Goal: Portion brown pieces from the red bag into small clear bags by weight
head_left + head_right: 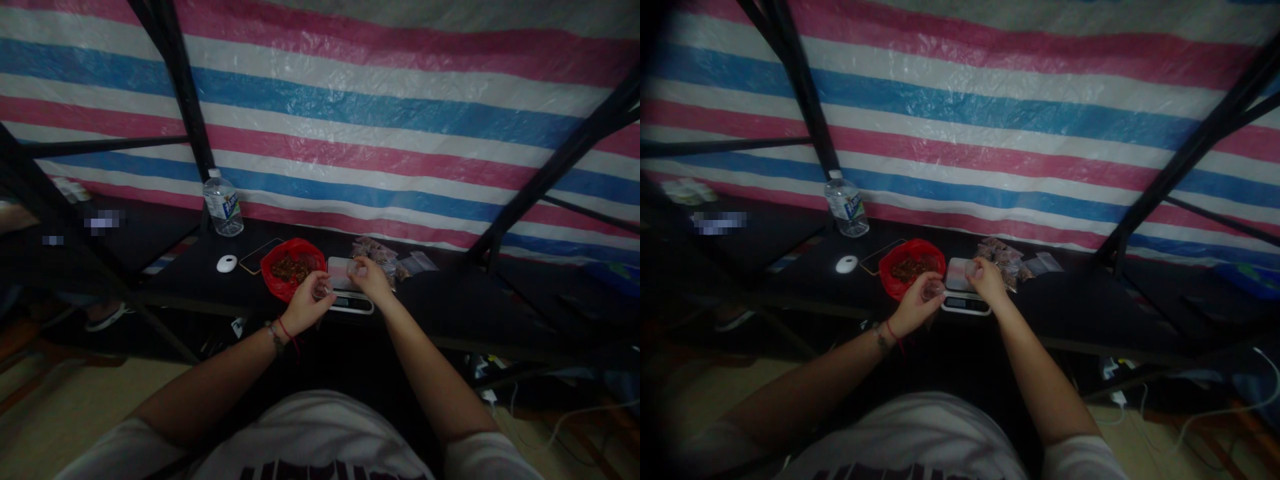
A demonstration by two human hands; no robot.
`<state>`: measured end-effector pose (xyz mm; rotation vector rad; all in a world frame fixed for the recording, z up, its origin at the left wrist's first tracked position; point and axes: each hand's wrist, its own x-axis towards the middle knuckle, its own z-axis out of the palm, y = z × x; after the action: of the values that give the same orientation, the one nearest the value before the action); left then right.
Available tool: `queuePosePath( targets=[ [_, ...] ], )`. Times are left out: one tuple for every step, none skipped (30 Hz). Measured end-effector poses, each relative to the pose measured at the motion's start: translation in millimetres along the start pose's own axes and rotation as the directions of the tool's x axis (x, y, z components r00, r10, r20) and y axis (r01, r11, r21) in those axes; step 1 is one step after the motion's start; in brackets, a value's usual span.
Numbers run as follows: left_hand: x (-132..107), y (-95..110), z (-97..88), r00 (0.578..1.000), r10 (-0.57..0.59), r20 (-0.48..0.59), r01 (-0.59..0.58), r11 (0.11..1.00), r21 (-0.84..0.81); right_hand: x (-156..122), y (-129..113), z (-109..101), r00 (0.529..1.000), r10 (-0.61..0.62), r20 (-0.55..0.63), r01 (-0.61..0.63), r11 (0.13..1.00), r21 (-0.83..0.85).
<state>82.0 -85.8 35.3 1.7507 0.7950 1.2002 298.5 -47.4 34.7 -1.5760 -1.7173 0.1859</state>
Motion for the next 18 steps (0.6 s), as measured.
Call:
queuePosePath(
  targets=[
    [-0.5, 0.5, 0.0, 1.0, 0.006, 0.011, -0.006, 1.0, 0.005, 3.3, 6.6, 3.8, 0.999, 0.03, -0.014, -0.031, 0.998, -0.047],
    [-1.0, 0.9, 0.1, 1.0, 0.012, 0.024, -0.013, 1.0, 0.012, 5.6, 11.8, 6.6, 0.999, 0.046, -0.013, -0.047, 0.995, -0.084],
    [-1.7, 1.2, 0.0, 0.999, 0.02, 0.036, -0.02, 1.0, 0.021, 7.0, 15.3, 8.2, 0.999, 0.053, -0.003, -0.053, 0.993, -0.11],
    [-2.2, 1.4, 0.0, 0.999, 0.028, 0.044, -0.029, 0.999, 0.031, 7.4, 16.9, 8.5, 0.999, 0.053, 0.004, -0.053, 0.991, -0.122],
    [-2.7, 1.5, 0.1, 0.998, 0.037, 0.05, -0.039, 0.998, 0.041, 7.2, 16.3, 7.4, 0.999, 0.048, -0.001, -0.048, 0.991, -0.123],
    [-2.9, 1.5, 0.2, 0.998, 0.045, 0.053, -0.047, 0.998, 0.052, 6.3, 13.4, 5.0, 0.999, 0.04, -0.026, -0.043, 0.992, -0.115],
    [-2.9, 1.3, 0.4, 0.997, 0.049, 0.051, -0.052, 0.997, 0.062, 4.7, 7.9, 1.2, 0.997, 0.032, -0.066, -0.038, 0.994, -0.1],
    [-2.5, 0.9, 0.7, 0.998, 0.05, 0.042, -0.053, 0.996, 0.071, 2.3, 0.0, -3.5, 0.995, 0.023, -0.099, -0.03, 0.997, -0.076],
    [-1.8, 0.3, 1.0, 0.998, 0.048, 0.031, -0.05, 0.996, 0.08, -1.0, -10.2, -8.9, 0.994, 0.013, -0.109, -0.017, 0.999, -0.039],
    [-0.9, -0.5, 1.3, 0.999, 0.045, 0.017, -0.046, 0.995, 0.091, -5.2, -22.3, -14.5, 0.997, -0.003, -0.077, 0.004, 1.0, 0.012],
    [0.2, -1.4, 1.6, 0.999, 0.043, 0.003, -0.043, 0.994, 0.103, -10.3, -35.4, -19.9, 0.999, -0.032, 0.006, 0.031, 0.996, 0.083],
    [1.1, -2.4, 1.7, 0.999, 0.043, -0.008, -0.042, 0.992, 0.116, -16.3, -48.8, -24.7, 0.99, -0.072, 0.12, 0.051, 0.983, 0.174],
    [1.8, -3.4, 1.8, 0.999, 0.047, -0.016, -0.045, 0.991, 0.129, -22.7, -61.5, -28.7, 0.965, -0.128, 0.227, 0.069, 0.965, 0.252],
    [2.1, -4.3, 1.7, 0.999, 0.052, -0.013, -0.05, 0.988, 0.144, -29.4, -72.8, -31.8, 0.938, -0.175, 0.3, 0.085, 0.953, 0.291],
    [1.9, -5.1, 1.6, 0.998, 0.057, 0.0, -0.056, 0.986, 0.158, -35.8, -82.1, -34.1, 0.914, -0.209, 0.347, 0.108, 0.951, 0.289],
    [1.3, -5.6, 1.5, 0.998, 0.061, 0.019, -0.063, 0.983, 0.173, -41.7, -89.0, -35.7, 0.899, -0.225, 0.376, 0.131, 0.957, 0.26],
    [0.2, -5.9, 1.4, 0.997, 0.065, 0.043, -0.072, 0.979, 0.19, -46.9, -93.6, -36.7, 0.892, -0.222, 0.393, 0.146, 0.966, 0.214],
    [-1.2, -6.0, 1.4, 0.995, 0.069, 0.066, -0.081, 0.975, 0.208, -51.2, -96.1, -37.5, 0.889, -0.21, 0.408, 0.151, 0.974, 0.171]
  ],
)
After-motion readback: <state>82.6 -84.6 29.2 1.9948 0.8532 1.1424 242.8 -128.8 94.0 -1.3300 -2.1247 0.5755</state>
